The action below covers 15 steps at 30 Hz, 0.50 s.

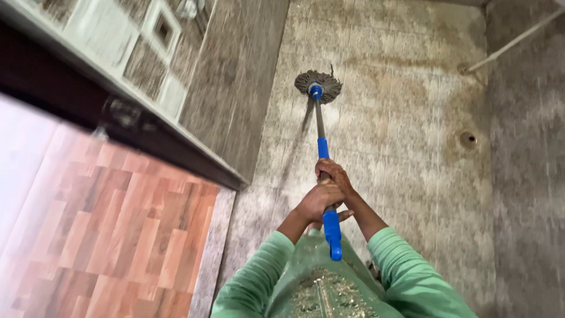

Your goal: The person is mopping the floor of a bathroom using a mop, moving it back and forth over the tiled surface.

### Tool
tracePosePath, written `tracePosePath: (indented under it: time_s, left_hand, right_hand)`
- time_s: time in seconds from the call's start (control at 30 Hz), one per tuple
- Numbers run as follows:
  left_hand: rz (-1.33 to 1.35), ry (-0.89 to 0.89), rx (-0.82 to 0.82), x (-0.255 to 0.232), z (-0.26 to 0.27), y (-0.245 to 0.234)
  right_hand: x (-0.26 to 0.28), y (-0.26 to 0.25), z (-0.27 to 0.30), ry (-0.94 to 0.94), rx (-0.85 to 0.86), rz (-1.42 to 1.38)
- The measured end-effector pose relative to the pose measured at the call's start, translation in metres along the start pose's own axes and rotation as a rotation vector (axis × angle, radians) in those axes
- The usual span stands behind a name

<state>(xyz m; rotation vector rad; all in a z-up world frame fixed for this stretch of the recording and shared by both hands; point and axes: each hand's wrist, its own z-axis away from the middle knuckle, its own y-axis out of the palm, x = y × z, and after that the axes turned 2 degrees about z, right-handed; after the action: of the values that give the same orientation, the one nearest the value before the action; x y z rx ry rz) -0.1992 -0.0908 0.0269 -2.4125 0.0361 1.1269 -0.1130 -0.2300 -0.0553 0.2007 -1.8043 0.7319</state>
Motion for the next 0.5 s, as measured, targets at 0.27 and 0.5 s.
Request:
tracePosePath:
  time_s: [0.27, 0.5]
  left_hand:
    - [0.053, 0.083, -0.006, -0.133, 0.085, -0.033]
    - [0.096, 0.108, -0.062, -0.195, 0.107, -0.049]
  right_hand:
    - [0.142, 0.086, 0.095, 0.133, -0.137, 0.086]
    - [0.196, 0.109, 0.131, 0.049, -0.116, 0.087]
